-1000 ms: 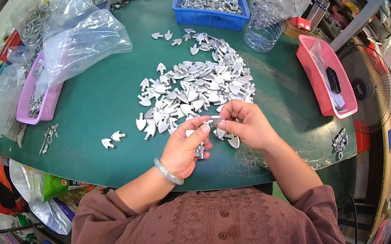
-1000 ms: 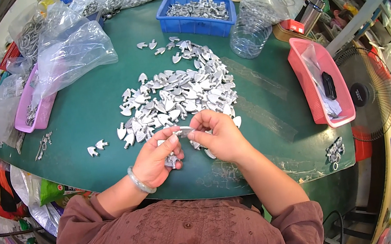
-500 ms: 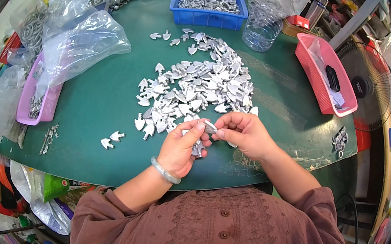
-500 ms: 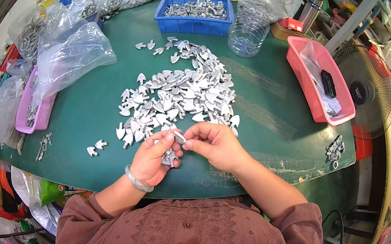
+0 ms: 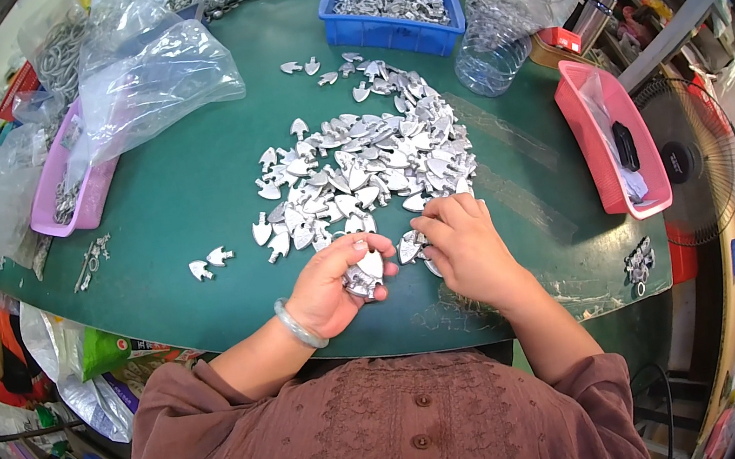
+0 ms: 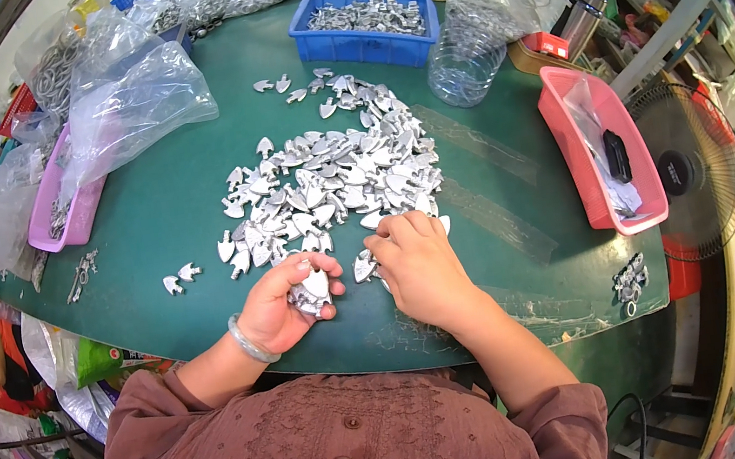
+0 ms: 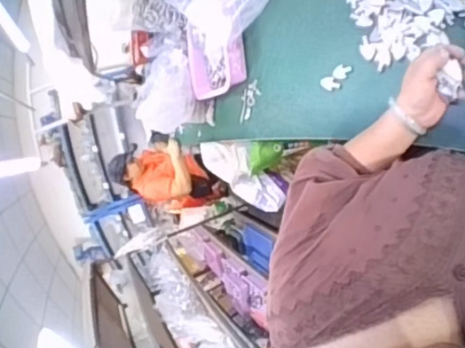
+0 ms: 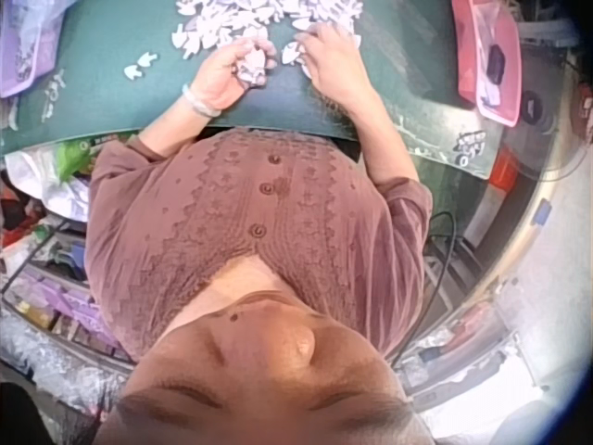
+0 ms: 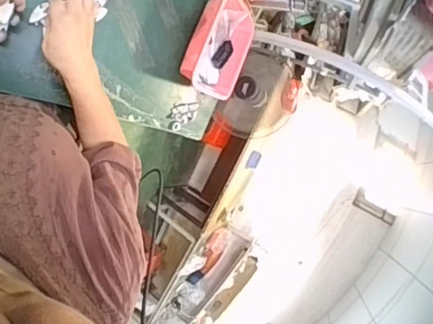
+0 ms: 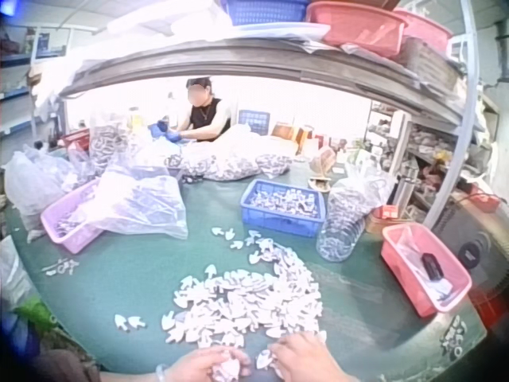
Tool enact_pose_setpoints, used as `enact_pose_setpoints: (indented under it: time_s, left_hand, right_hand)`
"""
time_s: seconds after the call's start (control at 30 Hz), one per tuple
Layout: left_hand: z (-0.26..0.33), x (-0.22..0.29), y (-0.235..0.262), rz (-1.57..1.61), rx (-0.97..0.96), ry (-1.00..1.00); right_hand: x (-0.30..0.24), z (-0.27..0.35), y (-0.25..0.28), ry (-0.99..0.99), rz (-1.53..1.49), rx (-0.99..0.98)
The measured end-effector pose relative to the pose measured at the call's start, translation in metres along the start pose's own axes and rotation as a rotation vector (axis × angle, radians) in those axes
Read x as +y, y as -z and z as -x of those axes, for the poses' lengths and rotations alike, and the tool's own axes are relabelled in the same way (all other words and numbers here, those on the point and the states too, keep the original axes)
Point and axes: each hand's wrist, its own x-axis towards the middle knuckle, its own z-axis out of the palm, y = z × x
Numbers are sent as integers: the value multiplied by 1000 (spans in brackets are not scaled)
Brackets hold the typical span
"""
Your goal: The person assembles metal components by hand, fitting small inserts into arrow-shaped metal pieces taken from a pile on the table, and gathers the pieces together.
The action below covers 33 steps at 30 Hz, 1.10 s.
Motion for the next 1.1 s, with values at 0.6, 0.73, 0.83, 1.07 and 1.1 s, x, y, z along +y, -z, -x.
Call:
enact_pose_setpoints:
  time_s: [0.6,0.73,0.83,1.07,1.1]
  left_hand:
    - [1,0,6,-5,55,-10]
    - [1,1,0,-130,84,33]
    - [3,1,-5,-193,74,149]
    - [5,-2,-3,-148,20,174]
    - [4,-2,-2,-149,7,177]
  right_hand:
    - [11,-1,-4,114,-47,25]
    - [6,0,-2,237,-242,109]
    - [0,0,1,286,-256,144]
    - [-2,2,-3,290,-276,161]
    - [-1,1,-2,297,-284,166]
